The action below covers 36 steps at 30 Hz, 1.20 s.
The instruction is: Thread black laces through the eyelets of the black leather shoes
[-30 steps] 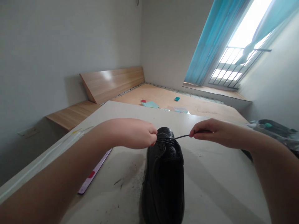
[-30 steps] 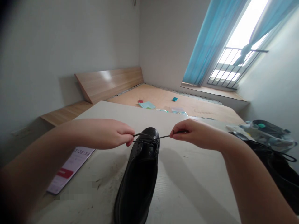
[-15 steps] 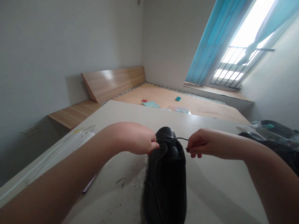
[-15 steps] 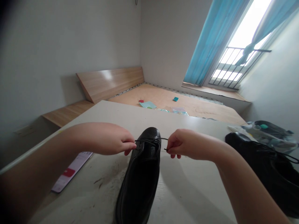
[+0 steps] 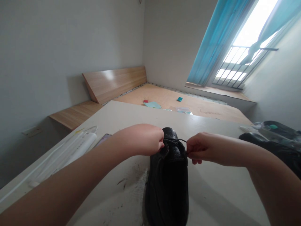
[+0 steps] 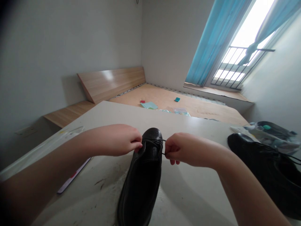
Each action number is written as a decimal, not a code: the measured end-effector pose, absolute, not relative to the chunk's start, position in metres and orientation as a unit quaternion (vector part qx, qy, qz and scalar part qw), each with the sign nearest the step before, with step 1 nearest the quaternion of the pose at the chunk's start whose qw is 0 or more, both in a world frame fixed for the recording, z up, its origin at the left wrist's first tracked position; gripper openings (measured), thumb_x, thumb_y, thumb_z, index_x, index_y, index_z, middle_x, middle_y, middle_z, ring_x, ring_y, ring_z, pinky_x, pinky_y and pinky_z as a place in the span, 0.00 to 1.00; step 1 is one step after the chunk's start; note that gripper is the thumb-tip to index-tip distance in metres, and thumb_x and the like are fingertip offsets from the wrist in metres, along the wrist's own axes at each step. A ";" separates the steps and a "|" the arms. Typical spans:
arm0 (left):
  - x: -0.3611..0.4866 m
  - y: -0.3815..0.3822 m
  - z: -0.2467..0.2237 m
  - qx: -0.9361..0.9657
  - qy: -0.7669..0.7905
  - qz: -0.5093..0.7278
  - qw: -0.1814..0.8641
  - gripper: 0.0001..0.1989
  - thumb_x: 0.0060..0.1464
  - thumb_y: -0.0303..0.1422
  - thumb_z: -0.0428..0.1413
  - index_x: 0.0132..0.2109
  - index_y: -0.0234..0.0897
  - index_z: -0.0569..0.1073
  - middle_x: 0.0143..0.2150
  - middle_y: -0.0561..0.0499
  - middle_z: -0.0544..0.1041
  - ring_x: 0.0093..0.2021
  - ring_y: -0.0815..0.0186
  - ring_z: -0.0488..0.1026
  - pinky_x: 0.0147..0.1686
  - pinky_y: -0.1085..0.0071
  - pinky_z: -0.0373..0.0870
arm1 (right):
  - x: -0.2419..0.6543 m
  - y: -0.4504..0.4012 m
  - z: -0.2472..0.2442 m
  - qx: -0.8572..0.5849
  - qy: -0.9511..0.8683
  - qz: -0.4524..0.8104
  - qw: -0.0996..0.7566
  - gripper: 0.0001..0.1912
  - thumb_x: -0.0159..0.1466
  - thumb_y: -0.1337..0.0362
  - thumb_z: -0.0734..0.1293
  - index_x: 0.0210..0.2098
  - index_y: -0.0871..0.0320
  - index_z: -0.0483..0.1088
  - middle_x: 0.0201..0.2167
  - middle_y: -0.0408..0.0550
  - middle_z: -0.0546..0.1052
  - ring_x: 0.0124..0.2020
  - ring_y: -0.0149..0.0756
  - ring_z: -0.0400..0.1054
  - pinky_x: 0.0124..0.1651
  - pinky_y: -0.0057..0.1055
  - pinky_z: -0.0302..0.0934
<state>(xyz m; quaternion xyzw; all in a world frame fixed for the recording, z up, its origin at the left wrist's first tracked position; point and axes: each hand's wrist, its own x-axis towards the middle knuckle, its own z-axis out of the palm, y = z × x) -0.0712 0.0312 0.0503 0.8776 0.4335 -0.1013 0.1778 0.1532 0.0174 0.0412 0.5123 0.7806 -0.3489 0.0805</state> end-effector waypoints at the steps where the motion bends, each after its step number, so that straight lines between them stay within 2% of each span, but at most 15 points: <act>1: -0.070 0.030 0.049 0.879 0.433 -0.100 0.173 0.15 0.58 0.36 0.47 0.33 0.37 0.77 0.34 0.47 0.79 0.31 0.63 0.72 0.29 0.70 0.60 | 0.151 0.016 0.042 0.519 0.784 -0.329 0.085 0.09 0.61 0.64 0.62 0.29 0.58 0.73 0.26 0.45 0.79 0.29 0.35 0.72 0.32 0.29 0.62; 9: -0.062 0.019 0.051 0.887 0.414 -0.140 0.148 0.21 0.61 0.34 0.41 0.36 0.34 0.79 0.35 0.41 0.80 0.32 0.58 0.74 0.28 0.67 0.61 | 0.138 0.004 0.050 0.542 0.805 -0.226 0.080 0.07 0.57 0.69 0.60 0.25 0.55 0.68 0.24 0.41 0.75 0.27 0.34 0.66 0.28 0.29 0.55; 13: -0.058 0.012 0.051 0.892 0.405 -0.145 0.135 0.25 0.62 0.35 0.38 0.38 0.34 0.79 0.39 0.39 0.81 0.36 0.54 0.76 0.31 0.65 0.64 | 0.137 -0.001 0.049 0.557 0.802 -0.212 0.044 0.04 0.60 0.68 0.60 0.30 0.54 0.65 0.27 0.41 0.76 0.29 0.34 0.67 0.28 0.29 0.55; 17: -0.056 0.005 0.048 0.892 0.420 -0.116 0.121 0.31 0.64 0.43 0.32 0.37 0.37 0.78 0.34 0.42 0.81 0.32 0.54 0.76 0.27 0.65 0.63 | 0.138 -0.001 0.047 0.528 0.816 -0.234 0.031 0.05 0.65 0.67 0.57 0.37 0.53 0.61 0.28 0.40 0.75 0.29 0.33 0.66 0.30 0.29 0.55; 20: -0.052 -0.002 0.047 0.897 0.416 -0.114 0.094 0.25 0.65 0.38 0.37 0.36 0.37 0.78 0.31 0.43 0.79 0.31 0.55 0.75 0.26 0.65 0.62 | 0.139 0.002 0.047 0.498 0.824 -0.269 0.028 0.06 0.66 0.68 0.56 0.39 0.53 0.62 0.28 0.40 0.74 0.30 0.33 0.66 0.32 0.29 0.56; 24: -0.045 -0.012 0.048 0.905 0.398 -0.147 0.039 0.10 0.56 0.27 0.52 0.39 0.34 0.78 0.38 0.39 0.77 0.36 0.51 0.75 0.33 0.61 0.65 | 0.142 0.008 0.045 0.467 0.819 -0.334 0.017 0.04 0.68 0.65 0.57 0.42 0.55 0.61 0.27 0.42 0.72 0.30 0.33 0.64 0.34 0.29 0.59; 28: -0.042 -0.019 0.043 0.896 0.416 -0.156 -0.025 0.14 0.54 0.27 0.55 0.48 0.28 0.75 0.43 0.35 0.73 0.40 0.49 0.73 0.39 0.58 0.66 | 0.146 0.009 0.043 0.437 0.810 -0.390 -0.004 0.07 0.66 0.66 0.59 0.45 0.56 0.61 0.31 0.43 0.72 0.33 0.33 0.65 0.39 0.30 0.62; 31: -0.042 -0.019 0.040 0.893 0.429 -0.131 -0.021 0.21 0.55 0.28 0.55 0.55 0.29 0.70 0.48 0.35 0.72 0.40 0.52 0.73 0.39 0.60 0.66 | 0.143 0.006 0.042 0.456 0.806 -0.378 -0.004 0.11 0.63 0.68 0.63 0.46 0.55 0.65 0.35 0.44 0.77 0.36 0.34 0.69 0.41 0.30 0.63; 33: -0.042 -0.017 0.039 0.894 0.432 -0.119 -0.006 0.19 0.55 0.28 0.55 0.55 0.32 0.70 0.47 0.37 0.74 0.40 0.53 0.73 0.39 0.61 0.66 | 0.139 0.001 0.041 0.490 0.808 -0.326 0.000 0.10 0.61 0.68 0.64 0.43 0.54 0.69 0.35 0.44 0.78 0.36 0.35 0.71 0.39 0.29 0.62; 36: -0.043 -0.014 0.040 0.896 0.431 -0.105 0.017 0.12 0.56 0.27 0.55 0.48 0.34 0.73 0.42 0.40 0.76 0.38 0.54 0.74 0.40 0.61 0.66 | 0.130 -0.006 0.041 0.535 0.816 -0.220 0.009 0.07 0.60 0.69 0.63 0.35 0.54 0.72 0.32 0.46 0.78 0.32 0.37 0.71 0.34 0.30 0.60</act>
